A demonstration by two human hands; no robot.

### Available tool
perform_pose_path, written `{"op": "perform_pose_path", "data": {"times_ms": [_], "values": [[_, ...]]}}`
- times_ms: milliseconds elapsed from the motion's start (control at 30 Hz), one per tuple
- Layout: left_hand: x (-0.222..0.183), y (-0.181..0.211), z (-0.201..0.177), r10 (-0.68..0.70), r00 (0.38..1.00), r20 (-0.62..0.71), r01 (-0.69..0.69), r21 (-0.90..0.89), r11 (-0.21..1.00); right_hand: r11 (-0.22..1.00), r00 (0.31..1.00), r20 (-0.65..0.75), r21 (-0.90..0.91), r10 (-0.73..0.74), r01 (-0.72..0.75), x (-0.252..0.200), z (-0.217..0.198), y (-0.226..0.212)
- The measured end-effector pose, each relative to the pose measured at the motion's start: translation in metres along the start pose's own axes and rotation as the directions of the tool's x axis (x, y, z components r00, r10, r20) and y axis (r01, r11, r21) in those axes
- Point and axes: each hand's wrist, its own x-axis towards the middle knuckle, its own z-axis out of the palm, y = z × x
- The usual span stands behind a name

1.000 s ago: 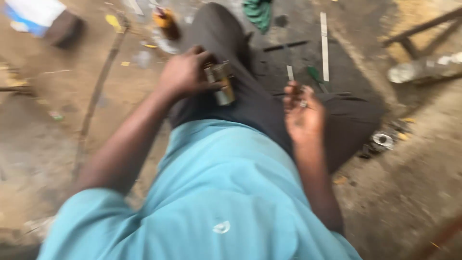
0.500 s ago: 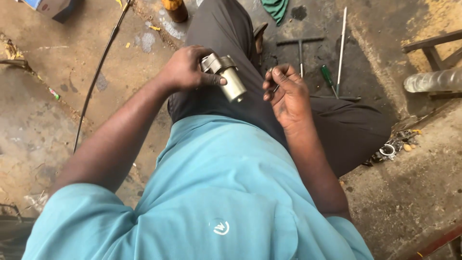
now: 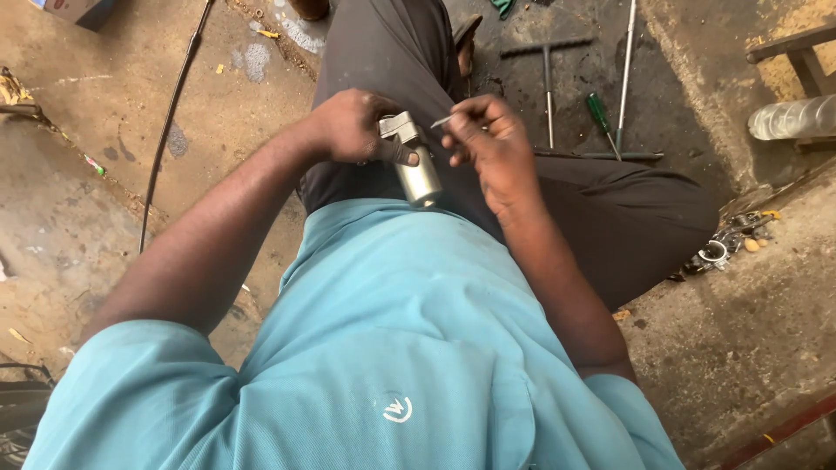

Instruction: Repairing and cleaning a motorcycle starter motor using a screwdriver and cloth.

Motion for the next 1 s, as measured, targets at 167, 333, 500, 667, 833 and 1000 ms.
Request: {"op": "perform_pose_path", "data": {"times_ms": [167,333,500,667,833,1000], "values": [[0.000,0.009,-0.007,-0.068,0.996,0.061,0.070,-0.032,0.997,0.970,0.996,0.080,-0.243,0.024,-0.004,-0.003,0.002,0.014],[0.004,0.008,-0.008,-0.061,0.997,0.055,0.063,-0.040,0.997,0.911,0.955,0.260,-0.341,-0.146,0.232,-0.006,-0.001,0.018],[0.009,0.000,-0.006,-0.074,0.994,0.075,0.078,-0.052,0.996,0.859,0.970,0.194,-0.461,-0.148,0.223,-0.004,-0.005,0.022],[0.015,-0.004,-0.011,-0.136,0.985,0.110,0.146,-0.085,0.986,0.829,0.950,0.199,-0.466,-0.242,0.308,-0.006,-0.008,0.021],[0.027,-0.028,-0.007,-0.191,0.973,0.133,0.216,-0.206,0.955,0.648,0.863,0.243,-0.580,-0.442,0.495,-0.022,0.006,-0.004],[0.023,-0.009,-0.022,-0.310,0.922,0.231,0.373,-0.321,0.870,0.333,0.707,0.402,-0.675,-0.582,0.659,-0.030,0.021,-0.014]]}}
